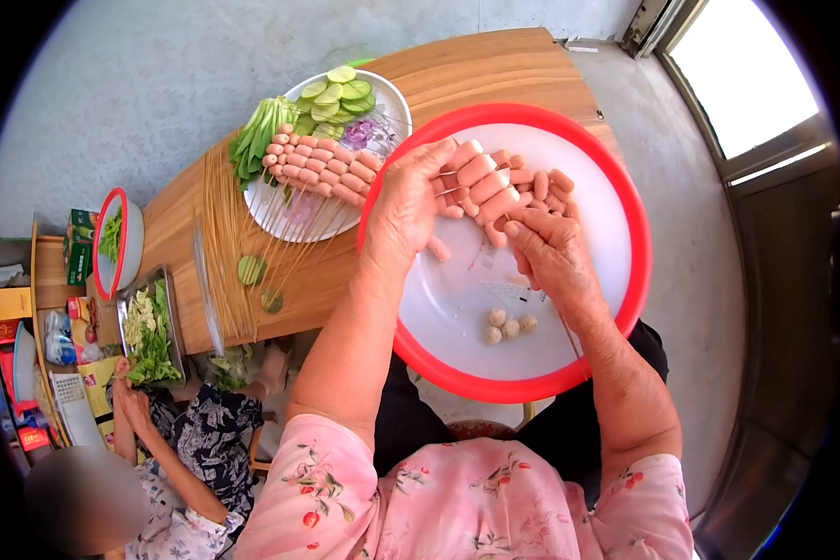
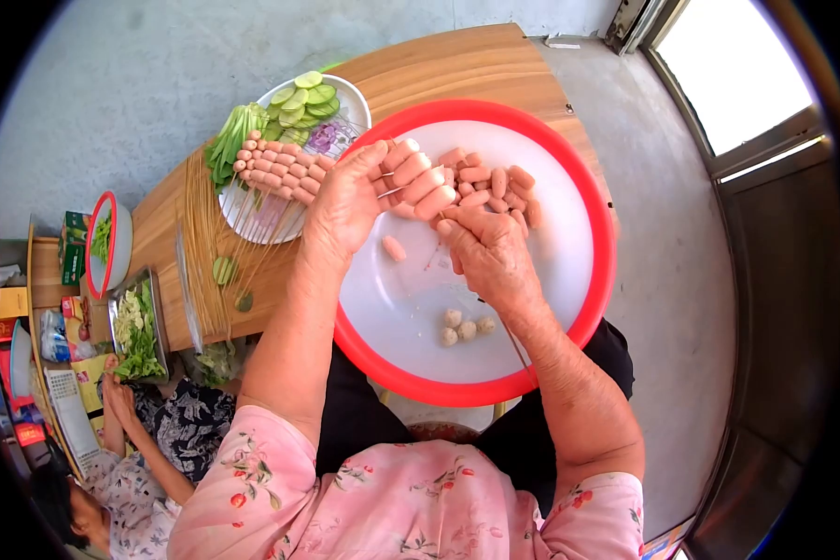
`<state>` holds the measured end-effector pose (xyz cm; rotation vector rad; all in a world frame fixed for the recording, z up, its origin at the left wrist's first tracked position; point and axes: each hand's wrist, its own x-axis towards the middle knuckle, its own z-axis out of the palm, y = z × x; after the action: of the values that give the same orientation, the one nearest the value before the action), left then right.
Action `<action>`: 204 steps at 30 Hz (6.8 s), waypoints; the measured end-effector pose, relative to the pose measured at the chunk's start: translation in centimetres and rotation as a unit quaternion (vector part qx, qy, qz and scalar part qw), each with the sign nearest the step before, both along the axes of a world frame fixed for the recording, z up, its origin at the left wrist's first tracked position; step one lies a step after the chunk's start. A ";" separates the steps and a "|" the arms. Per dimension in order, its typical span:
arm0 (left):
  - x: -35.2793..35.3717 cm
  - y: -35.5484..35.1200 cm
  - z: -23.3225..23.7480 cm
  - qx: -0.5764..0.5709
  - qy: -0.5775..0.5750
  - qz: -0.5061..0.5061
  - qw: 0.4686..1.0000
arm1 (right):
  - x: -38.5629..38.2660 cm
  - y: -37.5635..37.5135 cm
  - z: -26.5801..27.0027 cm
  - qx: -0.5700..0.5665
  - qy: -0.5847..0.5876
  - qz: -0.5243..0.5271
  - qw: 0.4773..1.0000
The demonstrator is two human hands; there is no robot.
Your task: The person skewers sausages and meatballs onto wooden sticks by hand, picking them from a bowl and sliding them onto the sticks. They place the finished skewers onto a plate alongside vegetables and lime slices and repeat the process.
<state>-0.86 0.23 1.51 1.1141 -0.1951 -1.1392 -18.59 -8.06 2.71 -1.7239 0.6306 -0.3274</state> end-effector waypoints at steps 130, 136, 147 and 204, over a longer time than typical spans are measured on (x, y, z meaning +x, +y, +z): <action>-14.7 14.2 -1.1 0.197 -0.788 -0.097 0.576 | -15.2 4.4 -2.9 -0.451 0.024 0.186 0.873; -17.8 14.3 -1.3 0.181 -0.800 -0.088 0.566 | -16.2 3.0 -2.0 -0.444 0.050 0.177 0.877; -19.5 14.0 -2.8 0.168 -0.808 -0.099 0.556 | -15.5 6.3 -1.3 -0.477 0.131 0.182 0.850; -15.9 23.1 2.8 0.086 -0.197 0.130 0.968 | -6.5 15.2 1.6 0.000 -0.111 -0.040 0.993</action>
<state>-16.74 23.32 4.28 1.4707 -0.2541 -0.7022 -25.11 7.10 4.33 -1.6370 0.5371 -0.5663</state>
